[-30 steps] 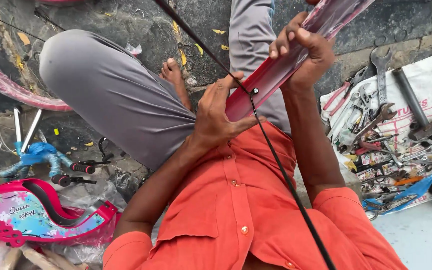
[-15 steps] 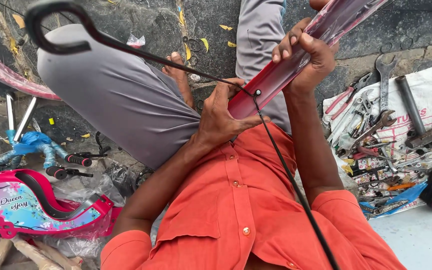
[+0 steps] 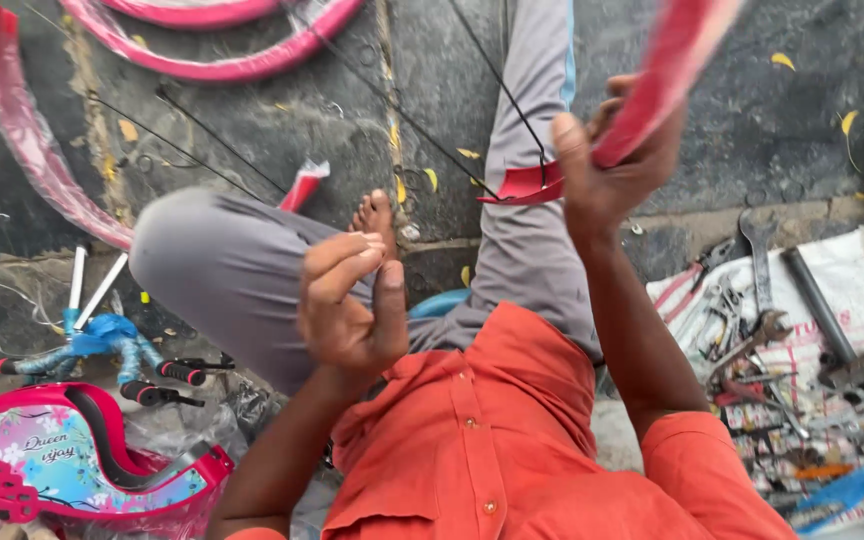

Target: The recorder is unwrapping various bicycle parts from plastic packaging using tools and hands.

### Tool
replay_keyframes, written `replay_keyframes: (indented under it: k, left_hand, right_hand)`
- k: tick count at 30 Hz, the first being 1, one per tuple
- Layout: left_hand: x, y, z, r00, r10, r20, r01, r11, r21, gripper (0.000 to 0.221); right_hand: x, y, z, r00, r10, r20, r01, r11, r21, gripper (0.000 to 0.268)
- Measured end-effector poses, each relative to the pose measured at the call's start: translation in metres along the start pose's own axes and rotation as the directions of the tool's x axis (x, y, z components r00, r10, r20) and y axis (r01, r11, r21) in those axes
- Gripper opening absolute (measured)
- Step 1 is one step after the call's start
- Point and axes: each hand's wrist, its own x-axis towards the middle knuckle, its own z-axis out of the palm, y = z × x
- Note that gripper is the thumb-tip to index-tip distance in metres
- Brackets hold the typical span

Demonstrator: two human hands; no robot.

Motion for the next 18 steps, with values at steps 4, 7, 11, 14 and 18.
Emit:
replay_keyframes:
  k: [4,7,11,14,18]
  left_hand:
    - [0.072,0.01,-0.032,0.996,0.033,0.08,0.005,0.901,-0.433,0.077]
    - [0.12,-0.032,-0.033,0.993,-0.118,0.03,0.105,0.703,-0.704,0.068]
    - [0.13,-0.077,-0.061,0.949,-0.315,0.011,0.179,0.511,-0.84,0.047]
    - [0.137,-0.096,-0.075,0.895,-0.443,0.047,0.229,0.369,-0.9,0.043]
    - [0.124,-0.101,-0.094,0.9,-0.434,0.034,0.227,0.4,-0.888,0.043]
  right_hand:
    - [0.001,-0.053,0.064,0.948,-0.022,0.318,0.078,0.983,-0.166,0.066]
    - [-0.013,-0.069,0.093,0.861,0.0,0.508,-0.072,0.99,0.121,0.084]
    - [-0.042,-0.045,0.098,0.808,0.102,0.581,-0.135,0.991,0.013,0.086]
    - [-0.051,-0.022,0.098,0.763,0.191,0.618,-0.186,0.98,-0.074,0.069]
    - [-0.059,-0.021,0.104,0.761,0.152,0.63,-0.168,0.985,-0.035,0.055]
